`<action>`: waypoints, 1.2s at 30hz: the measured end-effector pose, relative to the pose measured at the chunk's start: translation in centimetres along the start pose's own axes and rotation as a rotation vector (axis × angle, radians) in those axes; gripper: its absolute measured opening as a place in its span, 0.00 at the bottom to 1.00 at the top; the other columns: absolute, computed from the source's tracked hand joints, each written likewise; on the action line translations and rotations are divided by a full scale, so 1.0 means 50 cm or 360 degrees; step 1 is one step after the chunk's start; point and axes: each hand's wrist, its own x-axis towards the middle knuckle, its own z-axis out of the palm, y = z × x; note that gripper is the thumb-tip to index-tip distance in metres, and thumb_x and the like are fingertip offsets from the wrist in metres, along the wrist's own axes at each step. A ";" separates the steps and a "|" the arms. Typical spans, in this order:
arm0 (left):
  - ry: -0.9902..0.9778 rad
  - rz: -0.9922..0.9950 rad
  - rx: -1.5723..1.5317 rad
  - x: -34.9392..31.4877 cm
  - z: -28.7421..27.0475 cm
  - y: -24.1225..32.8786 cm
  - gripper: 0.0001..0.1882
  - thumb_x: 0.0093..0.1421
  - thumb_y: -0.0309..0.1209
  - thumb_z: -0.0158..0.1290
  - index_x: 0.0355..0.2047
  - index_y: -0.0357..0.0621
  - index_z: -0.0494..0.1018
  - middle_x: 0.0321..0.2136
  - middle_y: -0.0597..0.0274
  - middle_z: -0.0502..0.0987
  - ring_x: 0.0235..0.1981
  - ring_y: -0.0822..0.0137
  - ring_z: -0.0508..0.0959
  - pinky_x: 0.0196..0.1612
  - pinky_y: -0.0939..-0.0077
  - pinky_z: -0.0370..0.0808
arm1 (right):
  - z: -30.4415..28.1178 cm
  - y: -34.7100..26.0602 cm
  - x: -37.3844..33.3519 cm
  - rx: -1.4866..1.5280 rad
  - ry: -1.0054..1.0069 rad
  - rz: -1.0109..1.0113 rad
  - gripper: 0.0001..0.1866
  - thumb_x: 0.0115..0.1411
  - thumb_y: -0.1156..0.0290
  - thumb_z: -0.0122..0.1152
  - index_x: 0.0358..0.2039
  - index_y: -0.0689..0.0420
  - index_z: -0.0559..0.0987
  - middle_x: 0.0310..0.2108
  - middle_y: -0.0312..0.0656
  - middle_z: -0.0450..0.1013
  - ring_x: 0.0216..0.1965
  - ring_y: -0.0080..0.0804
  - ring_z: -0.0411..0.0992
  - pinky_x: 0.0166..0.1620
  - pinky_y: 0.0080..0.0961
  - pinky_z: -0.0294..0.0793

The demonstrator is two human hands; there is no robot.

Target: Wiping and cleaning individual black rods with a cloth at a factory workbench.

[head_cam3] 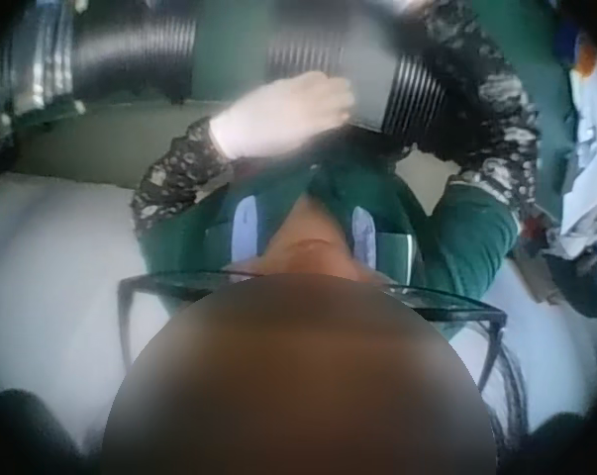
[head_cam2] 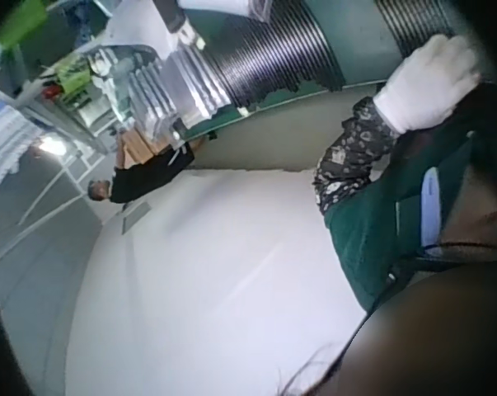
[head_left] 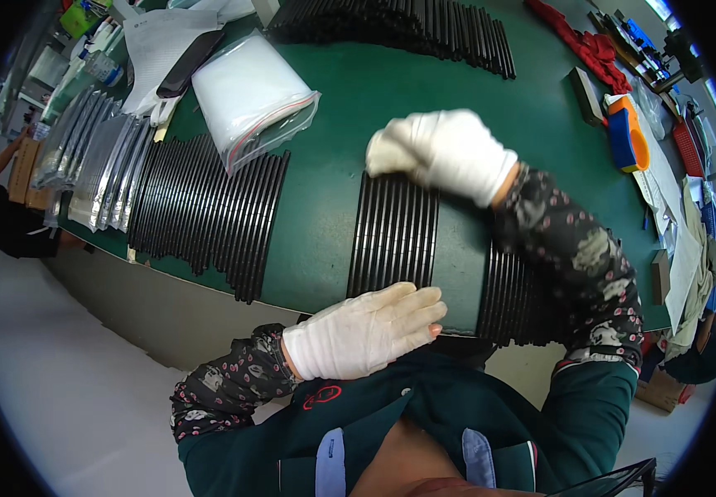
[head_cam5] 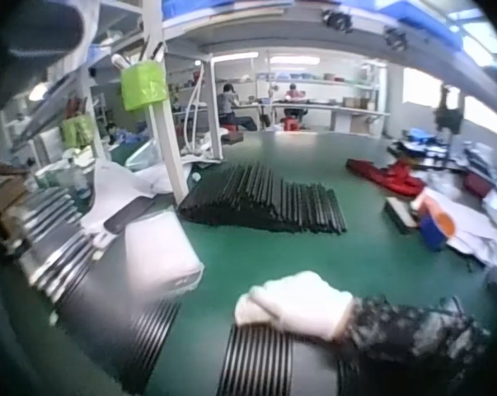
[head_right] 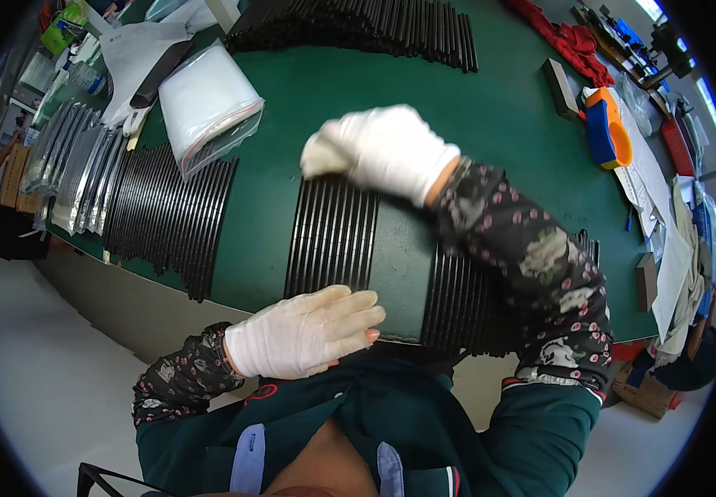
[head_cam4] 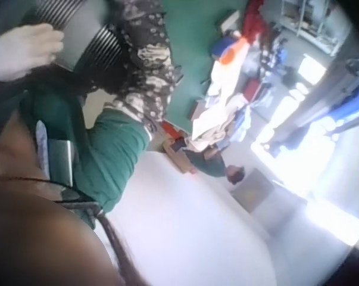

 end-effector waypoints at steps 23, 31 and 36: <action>0.0100 0.0109 0.0278 0.012 -0.008 -0.001 0.23 0.49 0.35 0.57 0.47 0.45 0.71 0.53 0.56 0.68 0.57 0.58 0.67 0.58 0.62 0.65 | -0.018 0.014 -0.062 0.0493 0.0432 0.0393 0.15 0.57 0.62 0.61 0.42 0.57 0.77 0.34 0.43 0.74 0.38 0.41 0.74 0.42 0.34 0.74; 0.0179 0.0074 -0.0007 0.144 -0.026 0.066 0.41 0.41 0.45 0.66 0.55 0.46 0.65 0.60 0.51 0.60 0.62 0.52 0.59 0.60 0.50 0.60 | -0.106 0.093 -0.196 0.0672 0.0837 0.0808 0.18 0.58 0.69 0.55 0.47 0.63 0.74 0.38 0.52 0.76 0.41 0.42 0.75 0.47 0.30 0.72; 0.0179 0.0103 -0.0043 0.199 0.047 0.057 0.40 0.42 0.44 0.66 0.55 0.43 0.65 0.60 0.51 0.60 0.64 0.50 0.58 0.63 0.51 0.56 | -0.108 0.096 -0.253 0.0640 0.0771 0.0978 0.18 0.58 0.69 0.55 0.47 0.63 0.74 0.40 0.53 0.76 0.43 0.44 0.75 0.49 0.30 0.71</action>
